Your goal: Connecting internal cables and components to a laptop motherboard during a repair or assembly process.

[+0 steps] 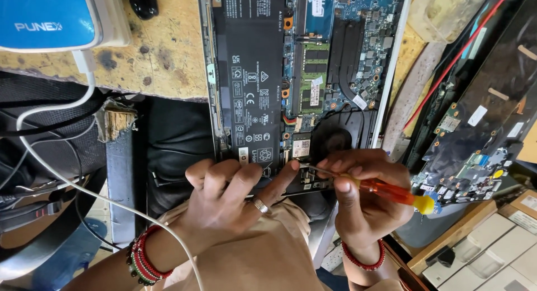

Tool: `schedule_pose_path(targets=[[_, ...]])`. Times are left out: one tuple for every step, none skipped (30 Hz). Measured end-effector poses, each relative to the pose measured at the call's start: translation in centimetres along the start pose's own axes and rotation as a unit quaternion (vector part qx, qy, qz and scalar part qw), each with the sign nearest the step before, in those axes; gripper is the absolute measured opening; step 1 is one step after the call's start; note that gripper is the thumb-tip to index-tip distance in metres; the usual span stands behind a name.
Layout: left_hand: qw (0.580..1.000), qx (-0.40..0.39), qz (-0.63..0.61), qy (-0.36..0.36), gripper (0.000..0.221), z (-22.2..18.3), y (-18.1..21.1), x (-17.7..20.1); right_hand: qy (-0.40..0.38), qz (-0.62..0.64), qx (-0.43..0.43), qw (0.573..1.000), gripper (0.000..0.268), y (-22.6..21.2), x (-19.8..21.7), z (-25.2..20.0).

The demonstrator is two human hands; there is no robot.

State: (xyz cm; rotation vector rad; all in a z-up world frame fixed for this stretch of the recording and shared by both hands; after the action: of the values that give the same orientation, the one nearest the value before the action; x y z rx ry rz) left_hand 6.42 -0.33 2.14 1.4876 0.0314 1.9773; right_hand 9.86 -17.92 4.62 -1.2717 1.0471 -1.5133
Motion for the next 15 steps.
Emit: schedule_pose_path(targets=[[1.000,0.000,0.000,-0.003,0.036,0.0,0.0,0.0,0.019,0.000,0.015,1.000,0.023,-0.1,0.1,-0.1],[1.000,0.000,-0.001,-0.006,0.037,0.1,0.0,0.0,0.037,-0.001,0.030,0.999,0.024,-0.1,0.2,-0.1],[1.000,0.001,-0.001,-0.006,0.037,0.0,0.0,0.0,0.036,-0.001,0.030,0.999,0.024,0.2,0.3,-0.3],[1.000,0.003,-0.004,-0.007,0.036,0.0,0.0,0.0,0.024,0.013,0.049,0.998,0.021,0.2,0.2,-0.4],[1.000,0.005,-0.008,-0.008,0.036,0.0,-0.1,0.0,0.012,0.026,0.069,0.997,0.019,0.3,0.1,-0.6],[1.000,0.006,-0.008,-0.008,0.036,0.1,-0.1,0.1,0.011,0.026,0.068,0.997,0.019,0.3,0.1,-0.6],[1.000,0.004,-0.009,-0.005,0.035,0.2,-0.1,0.2,-0.012,0.031,0.062,0.998,0.019,0.4,-0.3,-0.6],[1.000,0.002,-0.010,-0.003,0.035,0.3,-0.1,0.3,-0.036,0.036,0.056,0.997,0.020,0.5,-0.6,-0.6],[1.000,0.003,-0.010,-0.003,0.035,0.5,-0.2,0.3,-0.037,0.036,0.055,0.997,0.020,0.2,-0.8,-0.5],[1.000,0.004,-0.011,0.006,0.034,0.6,-0.2,0.5,-0.034,0.017,0.056,0.998,0.021,0.0,-1.0,-0.5],[1.000,0.005,-0.013,0.015,0.033,0.7,-0.3,0.6,-0.031,-0.002,0.057,0.998,0.022,-0.3,-1.1,-0.4],[1.000,0.008,-0.012,0.014,0.033,0.7,-0.3,0.6,-0.033,-0.002,0.056,0.998,0.022,-0.2,-1.2,-0.4],[1.000,0.007,-0.015,0.021,0.030,0.7,-0.4,0.6,-0.031,-0.001,0.057,0.998,0.022,-0.1,-1.2,-0.4],[0.999,0.006,-0.018,0.028,0.027,0.7,-0.3,0.7,-0.030,0.001,0.058,0.998,0.023,0.0,-1.1,-0.5],[0.999,0.006,-0.020,0.027,0.027,0.8,-0.4,0.7,-0.030,0.000,0.058,0.998,0.023,0.0,-1.0,-0.5]])
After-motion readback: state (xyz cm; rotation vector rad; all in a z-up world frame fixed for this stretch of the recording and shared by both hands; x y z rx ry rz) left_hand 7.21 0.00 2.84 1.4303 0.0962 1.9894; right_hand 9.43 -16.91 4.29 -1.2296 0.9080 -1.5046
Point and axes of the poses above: each hand's wrist, its own z-axis towards the middle knuckle, its own x-axis out of the back of the hand, y = z × x, the point moved 6 cm from there along z, towards the middle knuckle, and after that the axes turned 1 degree about -x, right-handed, at the moved point
